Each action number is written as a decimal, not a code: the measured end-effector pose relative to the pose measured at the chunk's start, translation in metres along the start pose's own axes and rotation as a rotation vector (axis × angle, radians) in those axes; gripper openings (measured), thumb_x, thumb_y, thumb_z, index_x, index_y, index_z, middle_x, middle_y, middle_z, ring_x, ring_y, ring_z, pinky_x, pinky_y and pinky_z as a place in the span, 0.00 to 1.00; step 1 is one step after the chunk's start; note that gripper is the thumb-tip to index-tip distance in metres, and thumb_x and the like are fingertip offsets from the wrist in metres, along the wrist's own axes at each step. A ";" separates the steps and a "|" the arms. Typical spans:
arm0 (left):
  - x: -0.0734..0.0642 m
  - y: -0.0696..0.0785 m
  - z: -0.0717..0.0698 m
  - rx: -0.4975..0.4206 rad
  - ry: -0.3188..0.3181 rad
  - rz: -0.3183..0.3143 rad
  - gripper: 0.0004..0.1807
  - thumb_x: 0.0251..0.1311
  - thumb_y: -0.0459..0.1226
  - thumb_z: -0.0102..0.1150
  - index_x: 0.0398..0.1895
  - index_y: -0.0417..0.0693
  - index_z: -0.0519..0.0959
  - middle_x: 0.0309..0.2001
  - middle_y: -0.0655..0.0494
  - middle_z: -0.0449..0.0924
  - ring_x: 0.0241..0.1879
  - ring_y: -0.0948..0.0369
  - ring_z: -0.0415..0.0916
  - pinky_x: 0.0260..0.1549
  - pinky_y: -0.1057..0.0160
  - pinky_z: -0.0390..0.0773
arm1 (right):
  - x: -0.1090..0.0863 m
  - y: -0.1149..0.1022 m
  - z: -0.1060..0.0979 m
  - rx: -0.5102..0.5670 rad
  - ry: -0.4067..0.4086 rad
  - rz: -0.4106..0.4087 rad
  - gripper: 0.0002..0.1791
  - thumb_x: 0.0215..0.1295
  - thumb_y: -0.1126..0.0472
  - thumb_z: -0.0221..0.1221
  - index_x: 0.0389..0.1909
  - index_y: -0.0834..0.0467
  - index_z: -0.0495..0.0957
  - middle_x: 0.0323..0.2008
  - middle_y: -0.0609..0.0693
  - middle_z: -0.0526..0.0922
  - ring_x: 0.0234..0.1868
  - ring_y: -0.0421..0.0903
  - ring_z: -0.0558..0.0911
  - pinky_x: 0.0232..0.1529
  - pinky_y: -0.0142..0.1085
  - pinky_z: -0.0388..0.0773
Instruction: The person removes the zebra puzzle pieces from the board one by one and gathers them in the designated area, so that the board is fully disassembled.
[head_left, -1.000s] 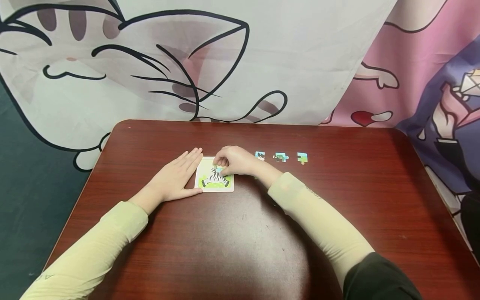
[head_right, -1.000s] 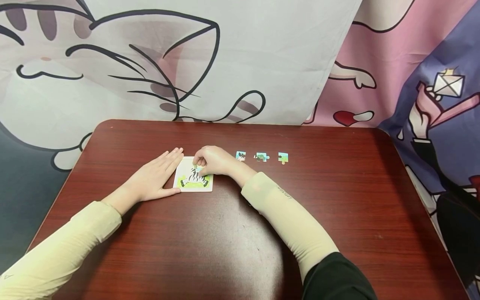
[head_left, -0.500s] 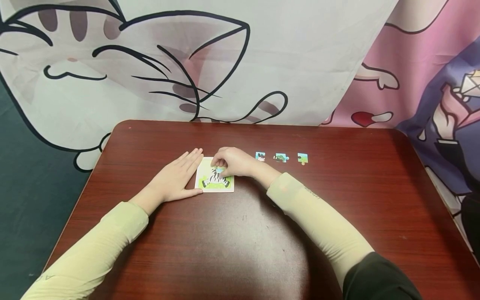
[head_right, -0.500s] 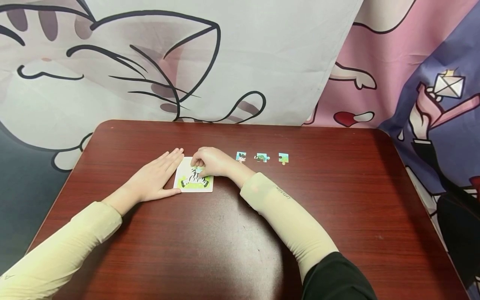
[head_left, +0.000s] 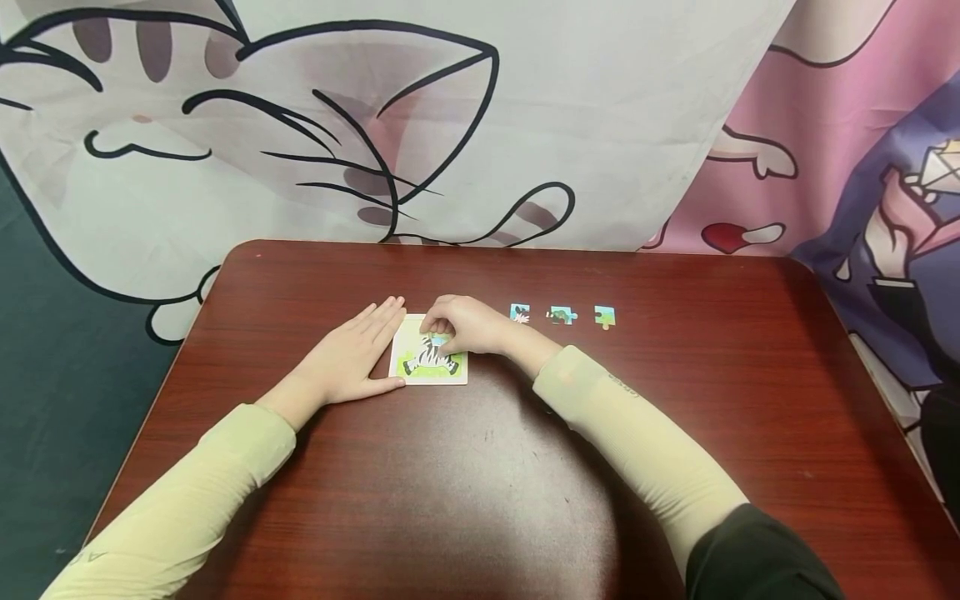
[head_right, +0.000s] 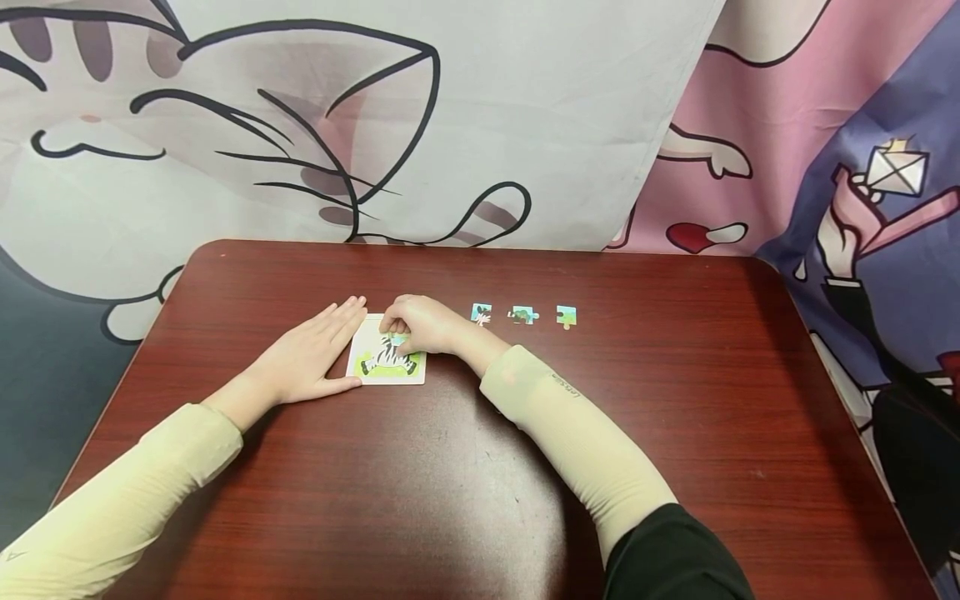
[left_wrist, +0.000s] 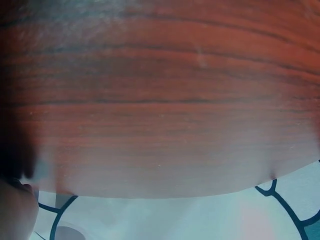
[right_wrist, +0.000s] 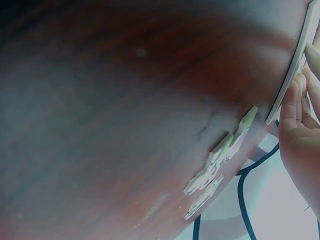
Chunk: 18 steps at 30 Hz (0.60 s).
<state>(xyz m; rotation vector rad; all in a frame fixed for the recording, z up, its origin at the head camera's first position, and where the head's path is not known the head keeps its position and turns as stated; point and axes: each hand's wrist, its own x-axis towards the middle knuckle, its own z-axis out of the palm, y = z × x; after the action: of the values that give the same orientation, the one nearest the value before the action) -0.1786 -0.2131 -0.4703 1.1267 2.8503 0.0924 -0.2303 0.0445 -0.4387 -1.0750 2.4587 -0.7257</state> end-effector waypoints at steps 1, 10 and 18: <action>0.000 0.000 0.000 -0.003 0.000 0.001 0.59 0.67 0.66 0.58 0.84 0.32 0.51 0.86 0.39 0.46 0.86 0.45 0.46 0.85 0.46 0.53 | 0.000 0.000 0.000 0.002 0.000 -0.001 0.19 0.60 0.67 0.75 0.53 0.59 0.86 0.47 0.52 0.84 0.47 0.44 0.82 0.50 0.27 0.79; -0.001 -0.001 -0.001 -0.028 0.008 0.000 0.57 0.68 0.63 0.59 0.84 0.32 0.52 0.86 0.38 0.47 0.86 0.45 0.47 0.85 0.44 0.54 | 0.000 0.002 0.000 0.023 -0.007 -0.016 0.19 0.61 0.67 0.75 0.53 0.59 0.86 0.47 0.52 0.84 0.47 0.44 0.82 0.49 0.25 0.78; -0.001 0.000 -0.001 -0.043 0.040 0.011 0.54 0.70 0.59 0.59 0.83 0.30 0.53 0.85 0.36 0.50 0.85 0.43 0.50 0.84 0.43 0.57 | 0.001 0.006 -0.002 0.039 -0.009 -0.023 0.17 0.62 0.68 0.73 0.52 0.60 0.86 0.46 0.53 0.84 0.47 0.44 0.83 0.50 0.26 0.80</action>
<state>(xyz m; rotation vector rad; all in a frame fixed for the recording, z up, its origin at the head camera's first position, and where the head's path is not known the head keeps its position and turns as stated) -0.1780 -0.2132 -0.4698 1.1454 2.8626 0.1787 -0.2349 0.0476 -0.4408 -1.0919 2.4184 -0.7707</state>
